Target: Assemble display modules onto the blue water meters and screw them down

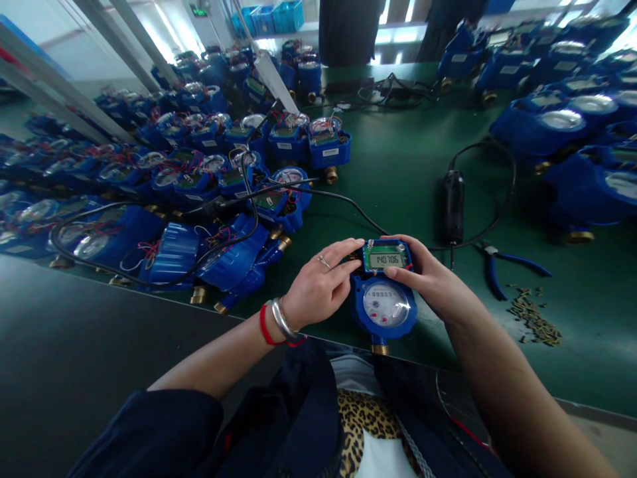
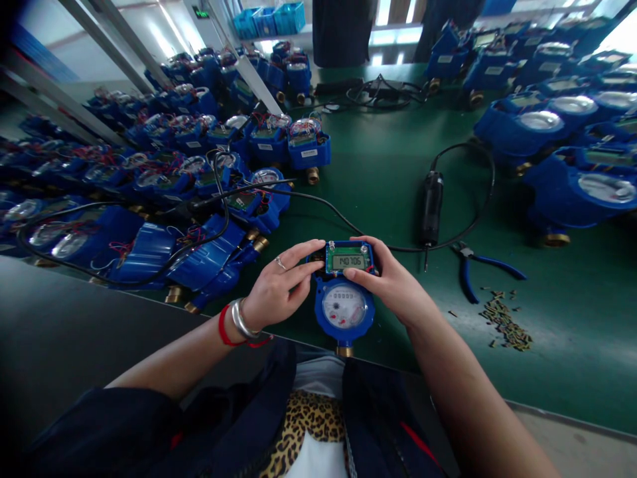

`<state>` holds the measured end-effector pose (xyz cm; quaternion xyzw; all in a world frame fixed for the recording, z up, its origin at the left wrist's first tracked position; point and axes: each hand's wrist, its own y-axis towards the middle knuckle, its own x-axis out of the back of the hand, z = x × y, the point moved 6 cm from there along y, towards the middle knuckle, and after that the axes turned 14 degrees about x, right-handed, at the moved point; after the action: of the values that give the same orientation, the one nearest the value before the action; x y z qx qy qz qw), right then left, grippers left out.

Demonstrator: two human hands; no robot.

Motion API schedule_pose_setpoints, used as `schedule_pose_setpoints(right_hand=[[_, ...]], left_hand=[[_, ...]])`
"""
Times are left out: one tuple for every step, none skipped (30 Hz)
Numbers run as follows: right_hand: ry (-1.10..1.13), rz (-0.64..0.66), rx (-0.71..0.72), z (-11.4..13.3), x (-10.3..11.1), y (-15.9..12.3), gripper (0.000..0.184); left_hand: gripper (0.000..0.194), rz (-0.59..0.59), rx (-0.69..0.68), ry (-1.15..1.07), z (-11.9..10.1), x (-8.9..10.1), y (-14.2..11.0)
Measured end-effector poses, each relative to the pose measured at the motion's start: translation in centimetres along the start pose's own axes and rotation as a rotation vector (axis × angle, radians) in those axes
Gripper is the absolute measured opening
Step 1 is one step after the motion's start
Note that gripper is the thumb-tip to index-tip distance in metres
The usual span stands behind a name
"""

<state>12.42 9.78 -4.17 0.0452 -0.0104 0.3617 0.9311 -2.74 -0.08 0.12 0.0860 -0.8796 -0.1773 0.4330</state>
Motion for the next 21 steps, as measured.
schedule_pose_setpoints(right_hand=[[0.002,0.001,-0.002,0.00,-0.02,-0.01,0.057],[0.004,0.001,-0.005,-0.01,-0.03,-0.02,0.058],[0.004,0.002,-0.008,-0.03,-0.04,-0.03,0.058],[0.005,0.002,-0.010,-0.05,-0.05,-0.04,0.058],[0.005,0.002,-0.009,-0.07,-0.05,-0.04,0.058],[0.003,0.001,-0.008,-0.10,-0.04,-0.03,0.058],[0.000,0.001,-0.006,-0.13,-0.02,-0.02,0.058],[-0.004,0.000,-0.002,-0.17,0.00,0.00,0.058],[-0.006,0.000,0.002,-0.20,0.03,0.02,0.058],[-0.010,0.001,0.006,-0.24,0.05,0.04,0.057],[-0.013,0.002,0.010,-0.27,0.06,0.05,0.057],[-0.016,0.002,0.015,-0.29,0.08,0.07,0.058],[-0.020,0.002,0.018,-0.30,0.10,0.08,0.058],[-0.025,0.002,0.021,-0.32,0.11,0.09,0.058],[-0.031,0.001,0.022,-0.34,0.12,0.10,0.059],[-0.036,0.000,0.023,-0.35,0.14,0.10,0.059],[-0.041,0.000,0.025,-0.36,0.15,0.11,0.059],[-0.048,0.000,0.027,-0.36,0.17,0.11,0.059],[-0.054,-0.002,0.029,-0.35,0.20,0.11,0.059],[-0.057,-0.002,0.030,-0.35,0.22,0.11,0.059],[-0.058,-0.003,0.027,-0.36,0.24,0.09,0.059]], left_hand=[[0.034,-0.018,0.013,0.001,0.07,-0.05,-0.12],[0.035,-0.034,0.030,0.000,0.19,-0.09,-0.20],[0.035,-0.043,0.044,-0.001,0.33,-0.14,-0.26],[0.035,-0.047,0.051,-0.002,0.43,-0.19,-0.28],[0.034,-0.046,0.046,0.002,0.49,-0.23,-0.27],[0.034,-0.042,0.033,0.009,0.52,-0.25,-0.24],[0.034,-0.038,0.016,0.020,0.55,-0.24,-0.19],[0.034,-0.035,-0.003,0.033,0.57,-0.21,-0.13],[0.034,-0.030,-0.024,0.049,0.58,-0.17,-0.07],[0.034,-0.022,-0.045,0.065,0.58,-0.15,-0.02],[0.034,-0.012,-0.065,0.079,0.58,-0.14,0.02],[0.033,-0.002,-0.082,0.091,0.58,-0.13,0.06],[0.033,0.005,-0.095,0.104,0.57,-0.14,0.08],[0.032,0.012,-0.104,0.117,0.54,-0.15,0.09],[0.032,0.017,-0.110,0.130,0.51,-0.18,0.10],[0.031,0.020,-0.113,0.143,0.46,-0.22,0.09],[0.031,0.024,-0.115,0.156,0.39,-0.26,0.09],[0.030,0.025,-0.113,0.166,0.31,-0.28,0.10],[0.029,0.026,-0.108,0.174,0.23,-0.27,0.11],[0.029,0.028,-0.102,0.181,0.15,-0.23,0.14],[0.028,0.031,-0.100,0.188,0.05,-0.17,0.18]])
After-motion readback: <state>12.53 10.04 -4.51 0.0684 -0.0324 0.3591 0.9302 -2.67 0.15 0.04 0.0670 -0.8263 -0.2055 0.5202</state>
